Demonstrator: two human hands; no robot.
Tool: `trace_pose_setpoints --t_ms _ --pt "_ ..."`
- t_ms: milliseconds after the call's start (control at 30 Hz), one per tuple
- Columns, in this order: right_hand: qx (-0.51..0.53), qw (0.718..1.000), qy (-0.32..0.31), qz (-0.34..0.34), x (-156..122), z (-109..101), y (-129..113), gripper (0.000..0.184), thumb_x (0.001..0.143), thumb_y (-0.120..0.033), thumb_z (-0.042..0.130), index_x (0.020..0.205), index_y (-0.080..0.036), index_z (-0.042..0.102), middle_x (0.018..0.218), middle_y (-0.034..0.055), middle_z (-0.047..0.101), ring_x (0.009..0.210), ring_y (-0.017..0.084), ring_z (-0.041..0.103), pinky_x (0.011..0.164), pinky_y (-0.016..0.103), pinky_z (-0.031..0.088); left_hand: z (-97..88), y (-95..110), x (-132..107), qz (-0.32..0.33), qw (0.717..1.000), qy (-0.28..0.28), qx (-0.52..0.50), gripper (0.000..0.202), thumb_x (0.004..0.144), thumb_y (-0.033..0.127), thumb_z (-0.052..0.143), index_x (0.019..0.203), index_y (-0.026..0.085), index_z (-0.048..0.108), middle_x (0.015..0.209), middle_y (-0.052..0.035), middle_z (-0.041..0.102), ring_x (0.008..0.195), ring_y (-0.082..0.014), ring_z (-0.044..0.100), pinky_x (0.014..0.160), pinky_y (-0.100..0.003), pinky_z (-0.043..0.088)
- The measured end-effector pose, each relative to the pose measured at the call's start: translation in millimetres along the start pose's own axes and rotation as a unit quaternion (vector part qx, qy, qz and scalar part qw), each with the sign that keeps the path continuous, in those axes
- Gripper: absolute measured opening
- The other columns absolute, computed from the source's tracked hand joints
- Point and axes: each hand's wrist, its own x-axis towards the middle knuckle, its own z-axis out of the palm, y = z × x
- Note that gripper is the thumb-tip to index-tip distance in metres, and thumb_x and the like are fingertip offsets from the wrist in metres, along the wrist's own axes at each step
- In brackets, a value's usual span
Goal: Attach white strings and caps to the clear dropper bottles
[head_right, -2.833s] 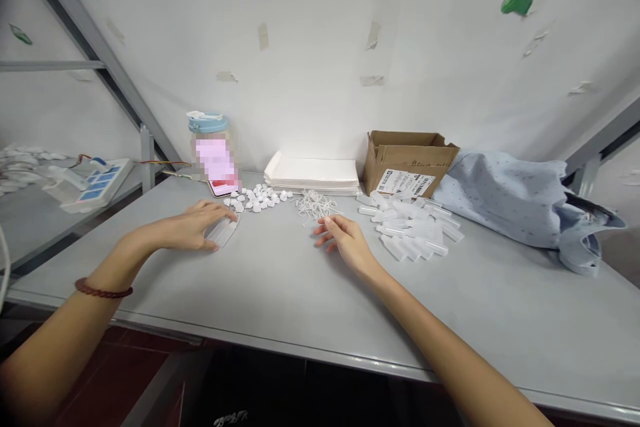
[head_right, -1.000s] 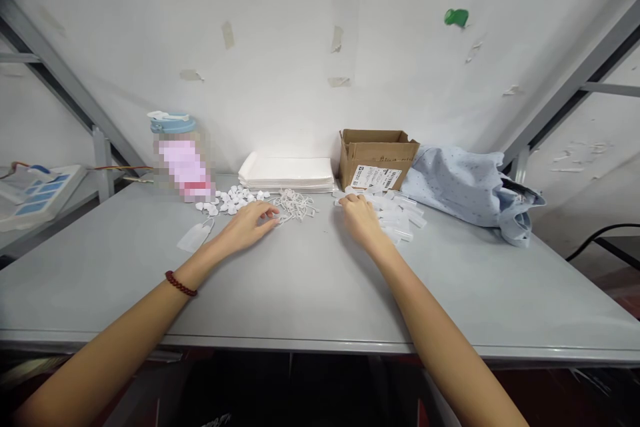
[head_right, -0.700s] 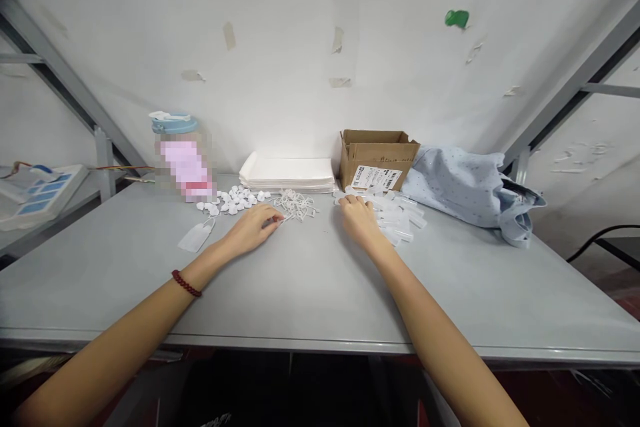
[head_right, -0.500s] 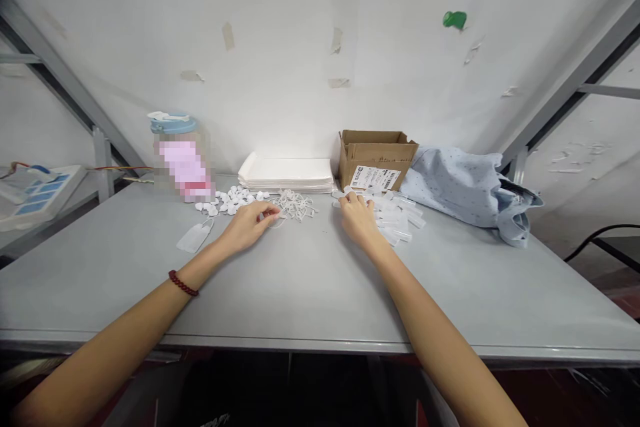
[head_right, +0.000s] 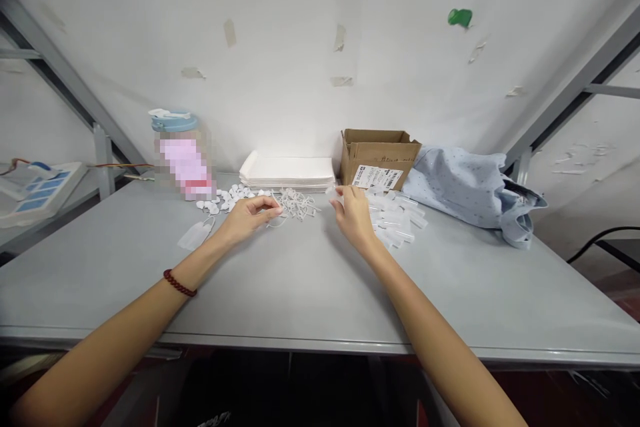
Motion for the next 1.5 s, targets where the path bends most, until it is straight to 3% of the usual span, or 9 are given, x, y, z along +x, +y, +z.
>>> trace_pose_setpoints --t_ms 100,200,467,600,800,967,1067,1300,1500 --pt "0.197 0.980 0.014 0.036 -4.7 -2.0 -13.3 0.032 0.087 -0.031 0.049 0.116 -0.018 0.049 0.098 0.0078 0.062 0.074 0.017 0.058 0.071 0.032 0.047 2.1 2.7 -1.4 -0.017 0.999 0.004 -0.035 0.028 0.069 0.044 0.071 0.073 0.017 0.066 0.073 -0.0015 0.063 0.064 -0.0118 0.052 0.062 -0.025 0.043" --pt "0.339 0.937 -0.026 0.081 -9.9 -3.5 -24.9 0.034 0.082 -0.039 0.056 0.111 -0.020 0.053 0.093 0.0041 0.064 0.075 0.017 0.064 0.072 0.033 0.050 4.0 4.9 -2.1 -0.018 0.998 0.012 -0.066 0.028 0.066 0.043 0.074 0.070 0.017 0.066 0.069 -0.0007 0.063 0.061 -0.0109 0.051 0.061 -0.025 0.043" --pt "0.544 0.810 -0.148 0.164 -19.1 -3.1 -43.2 0.030 0.063 -0.032 0.077 0.086 -0.020 0.062 0.088 0.0026 0.071 0.088 0.020 0.068 0.090 0.039 0.048 16.1 8.9 -6.8 -0.006 0.989 0.043 -0.145 0.021 0.062 0.034 0.078 0.071 0.017 0.070 0.076 -0.0013 0.067 0.066 -0.0123 0.056 0.062 -0.026 0.047" --pt "0.587 0.774 -0.175 0.162 -22.4 -2.1 -47.4 0.026 0.066 -0.032 0.077 0.084 -0.020 0.062 0.087 0.0023 0.072 0.090 0.019 0.068 0.093 0.039 0.047 23.1 10.8 -10.5 0.021 0.987 0.042 -0.154 0.018 0.065 0.032 0.076 0.069 0.016 0.069 0.074 -0.0014 0.067 0.064 -0.0112 0.055 0.062 -0.025 0.047" --pt "0.586 0.771 -0.193 0.156 -25.7 2.4 -46.5 0.028 0.069 -0.037 0.075 0.087 -0.019 0.063 0.086 0.0026 0.072 0.087 0.018 0.068 0.091 0.037 0.047 25.1 6.1 -10.6 0.026 0.986 0.059 -0.153 0.020 0.064 0.031 0.078 0.070 0.016 0.067 0.072 -0.0010 0.066 0.066 -0.0124 0.058 0.065 -0.026 0.048" --pt "0.539 0.799 -0.216 0.157 -28.3 4.4 -50.1 0.032 0.071 -0.038 0.073 0.093 -0.018 0.062 0.087 0.0057 0.072 0.081 0.018 0.068 0.076 0.032 0.049 25.0 5.2 -10.7 0.001 0.983 0.061 -0.172 0.026 0.060 0.033 0.081 0.073 0.015 0.067 0.073 -0.0009 0.066 0.067 -0.0126 0.060 0.067 -0.026 0.050" --pt "0.545 0.797 -0.204 0.159 -29.4 6.0 -52.3 0.038 0.072 -0.039 0.073 0.100 -0.019 0.058 0.083 0.0045 0.073 0.077 0.018 0.068 0.074 0.033 0.050 24.9 7.9 -11.6 -0.009 0.983 0.066 -0.169 0.027 0.060 0.033 0.081 0.074 0.015 0.068 0.073 -0.0006 0.067 0.066 -0.0125 0.061 0.067 -0.026 0.050" --pt "0.559 0.796 -0.183 0.145 -28.0 8.7 -49.6 0.040 0.070 -0.041 0.074 0.101 -0.020 0.057 0.081 0.0026 0.071 0.073 0.018 0.067 0.074 0.035 0.050 24.6 14.6 -14.4 0.023 0.994 0.056 -0.096 0.022 0.074 0.037 0.068 0.071 0.016 0.070 0.067 -0.0008 0.067 0.062 -0.0121 0.059 0.063 -0.024 0.050" --pt "0.541 0.806 -0.210 0.120 -29.5 7.2 -51.1 0.039 0.074 -0.039 0.070 0.106 -0.021 0.058 0.080 0.0021 0.070 0.073 0.018 0.067 0.071 0.034 0.050 22.0 7.2 -11.8 0.021 0.990 0.038 -0.135 0.023 0.075 0.038 0.068 0.076 0.015 0.069 0.071 -0.0017 0.067 0.067 -0.0134 0.061 0.065 -0.025 0.050"
